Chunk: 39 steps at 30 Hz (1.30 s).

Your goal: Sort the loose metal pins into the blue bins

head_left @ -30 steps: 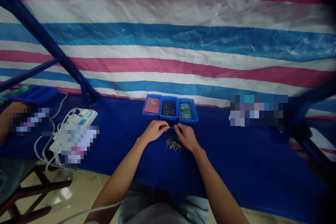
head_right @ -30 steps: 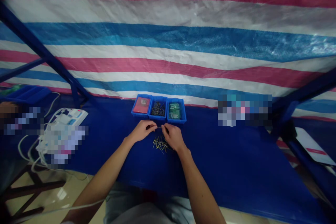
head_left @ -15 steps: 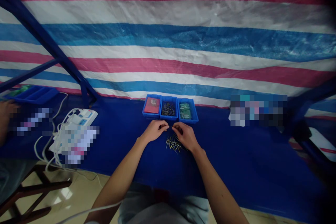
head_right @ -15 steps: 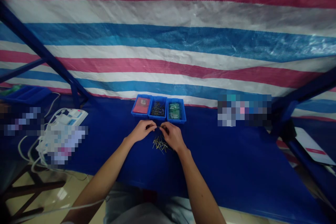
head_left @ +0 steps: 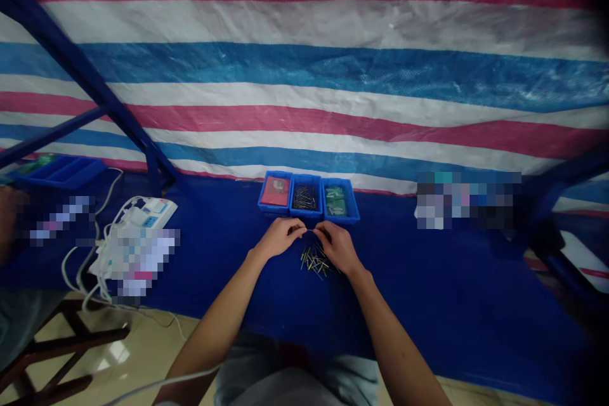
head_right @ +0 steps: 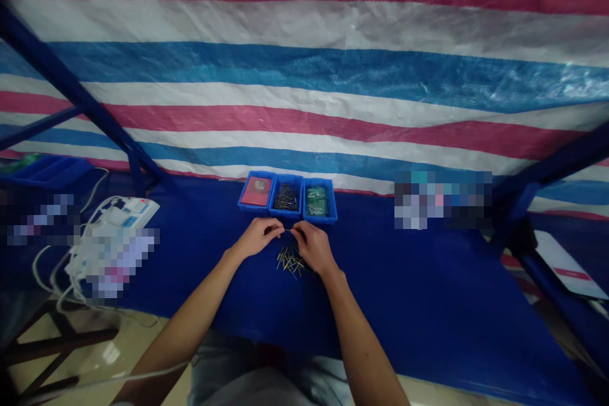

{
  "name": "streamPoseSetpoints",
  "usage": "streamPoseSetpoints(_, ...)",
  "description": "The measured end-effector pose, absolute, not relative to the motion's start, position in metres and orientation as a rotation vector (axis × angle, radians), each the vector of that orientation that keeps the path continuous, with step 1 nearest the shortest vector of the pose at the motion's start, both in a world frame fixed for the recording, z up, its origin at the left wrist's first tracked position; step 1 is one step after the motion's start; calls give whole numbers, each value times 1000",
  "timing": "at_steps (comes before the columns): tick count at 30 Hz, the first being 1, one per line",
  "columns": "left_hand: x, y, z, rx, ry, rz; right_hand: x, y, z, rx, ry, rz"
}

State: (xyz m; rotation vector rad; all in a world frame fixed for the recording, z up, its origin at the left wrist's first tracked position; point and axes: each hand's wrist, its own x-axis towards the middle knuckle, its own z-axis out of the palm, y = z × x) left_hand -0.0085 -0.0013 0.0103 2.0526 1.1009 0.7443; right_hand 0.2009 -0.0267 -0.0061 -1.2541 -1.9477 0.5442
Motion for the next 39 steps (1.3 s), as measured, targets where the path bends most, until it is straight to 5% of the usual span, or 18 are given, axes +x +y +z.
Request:
streamPoseSetpoints(13,-9,-2,8,2066,1086,793,202,-27,-3,-1287,-1980,547)
streamPoseSetpoints(28,-18,6,0,1764,1461,1438,202,-27,-2,-1298,-1996,542)
streamPoseSetpoints(39,-18,9,-4,1713,1469,1488,202,-28,-2,-1304,-2011,544)
